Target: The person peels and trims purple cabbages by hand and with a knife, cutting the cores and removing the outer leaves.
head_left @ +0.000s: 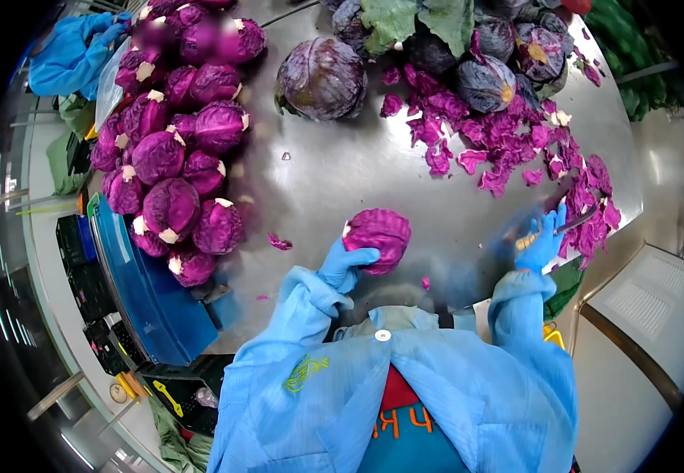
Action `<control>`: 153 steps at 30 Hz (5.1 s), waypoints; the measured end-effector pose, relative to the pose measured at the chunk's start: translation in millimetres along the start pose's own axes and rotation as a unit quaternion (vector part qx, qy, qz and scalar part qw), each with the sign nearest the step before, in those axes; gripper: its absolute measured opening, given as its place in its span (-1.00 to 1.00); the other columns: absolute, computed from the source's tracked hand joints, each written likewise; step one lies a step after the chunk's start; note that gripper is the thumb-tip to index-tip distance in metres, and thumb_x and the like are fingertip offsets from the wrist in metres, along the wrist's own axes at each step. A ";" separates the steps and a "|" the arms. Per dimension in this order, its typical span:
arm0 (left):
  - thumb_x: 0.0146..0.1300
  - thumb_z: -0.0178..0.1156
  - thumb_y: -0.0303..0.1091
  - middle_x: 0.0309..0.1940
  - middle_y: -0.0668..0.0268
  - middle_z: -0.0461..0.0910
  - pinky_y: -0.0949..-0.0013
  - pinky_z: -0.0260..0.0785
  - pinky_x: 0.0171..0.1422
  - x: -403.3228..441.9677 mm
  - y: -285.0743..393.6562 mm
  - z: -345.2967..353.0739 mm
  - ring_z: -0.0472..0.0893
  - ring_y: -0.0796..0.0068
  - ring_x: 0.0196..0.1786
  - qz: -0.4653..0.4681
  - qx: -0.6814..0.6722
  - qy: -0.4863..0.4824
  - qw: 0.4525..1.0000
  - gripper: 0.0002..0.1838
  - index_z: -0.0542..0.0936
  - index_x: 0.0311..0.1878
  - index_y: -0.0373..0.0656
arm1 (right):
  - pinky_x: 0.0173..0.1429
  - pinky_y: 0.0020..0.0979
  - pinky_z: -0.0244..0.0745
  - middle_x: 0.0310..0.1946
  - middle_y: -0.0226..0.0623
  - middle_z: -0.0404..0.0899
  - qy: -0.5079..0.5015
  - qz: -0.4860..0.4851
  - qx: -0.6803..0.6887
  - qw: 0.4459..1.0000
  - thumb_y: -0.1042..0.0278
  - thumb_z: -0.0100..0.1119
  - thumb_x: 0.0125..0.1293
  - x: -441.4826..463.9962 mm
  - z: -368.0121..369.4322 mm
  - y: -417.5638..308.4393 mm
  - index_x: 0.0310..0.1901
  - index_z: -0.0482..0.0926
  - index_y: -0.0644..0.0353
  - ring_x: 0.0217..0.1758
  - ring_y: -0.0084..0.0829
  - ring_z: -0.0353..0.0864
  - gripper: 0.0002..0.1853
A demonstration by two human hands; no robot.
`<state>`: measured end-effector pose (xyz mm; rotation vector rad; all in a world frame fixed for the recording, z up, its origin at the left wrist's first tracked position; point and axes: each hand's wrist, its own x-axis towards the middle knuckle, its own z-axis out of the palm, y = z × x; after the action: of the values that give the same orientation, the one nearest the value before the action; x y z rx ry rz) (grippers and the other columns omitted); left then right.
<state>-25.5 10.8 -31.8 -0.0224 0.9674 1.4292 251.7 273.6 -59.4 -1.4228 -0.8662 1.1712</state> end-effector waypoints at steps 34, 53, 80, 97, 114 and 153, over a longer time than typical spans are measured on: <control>-0.30 0.62 -0.10 0.18 -0.07 0.29 0.12 0.22 0.37 -12.9 -16.4 49.2 0.31 -0.08 0.26 0.207 0.718 0.279 0.603 0.27 0.03 0.43 -0.31 | -0.34 -0.09 0.43 -0.47 -0.18 0.52 -0.568 -0.171 -0.409 0.694 -0.24 -0.03 0.37 -167.2 46.0 -12.2 -0.39 0.53 0.07 -0.40 -0.05 0.55 -0.51; -0.23 0.54 -0.19 0.25 -0.14 0.27 0.07 0.24 0.39 2.7 -37.8 43.3 0.36 -0.12 0.27 0.230 0.644 0.295 0.667 0.18 0.05 0.42 -0.39 | -0.35 -0.17 0.48 -0.54 -0.18 0.55 -0.686 0.070 -0.404 0.601 -0.28 -0.08 0.39 -131.2 93.6 -4.2 -0.35 0.62 0.09 -0.51 -0.14 0.59 -0.44; -0.25 0.53 -0.09 0.29 -0.20 0.24 -0.08 0.18 0.36 -13.8 -9.2 51.6 0.28 -0.22 0.29 0.161 0.711 0.228 0.646 0.11 0.19 0.39 -0.26 | 0.01 -0.13 0.50 -0.18 -0.09 0.59 -0.643 -0.085 -0.410 0.642 0.00 0.17 0.16 -155.3 123.4 -22.2 -0.04 0.57 0.08 -0.09 -0.02 0.60 -0.58; -0.13 0.57 -0.05 0.36 -0.03 0.17 0.15 0.15 0.46 -58.7 -21.6 -2.8 0.29 0.07 0.36 0.251 0.543 0.225 0.769 0.14 0.11 0.43 -0.30 | -0.19 -0.36 0.51 -0.21 -0.27 0.49 -0.295 -0.325 -0.437 0.786 0.49 0.19 0.29 -14.5 72.4 -27.4 0.32 0.43 0.04 -0.36 -0.40 0.52 -0.47; -0.16 0.57 -0.50 0.29 0.20 0.38 0.24 0.32 0.40 -69.2 -31.4 -33.3 0.43 0.34 0.28 0.195 0.294 0.163 0.921 0.05 0.19 0.45 -0.23 | 0.10 -0.37 0.52 -0.14 -0.25 0.65 -0.696 0.175 -0.239 0.655 0.23 0.52 0.05 -170.8 133.2 30.6 -0.15 0.66 0.24 -0.06 -0.39 0.64 -0.62; -0.29 0.65 -0.44 0.32 0.14 0.34 0.24 0.23 0.46 -61.5 3.7 -0.8 0.39 0.32 0.34 0.114 0.212 -0.001 0.971 0.09 0.27 0.39 -0.26 | 0.04 -0.40 0.44 -0.21 -0.34 0.61 -0.782 0.023 -0.155 0.603 0.32 0.42 0.15 -141.7 116.6 -38.8 0.07 0.66 0.12 -0.13 -0.42 0.58 -0.59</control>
<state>-19.5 -38.6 4.4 0.4170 1.2876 1.3998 106.0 178.4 10.8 -0.2144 -2.2732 2.3575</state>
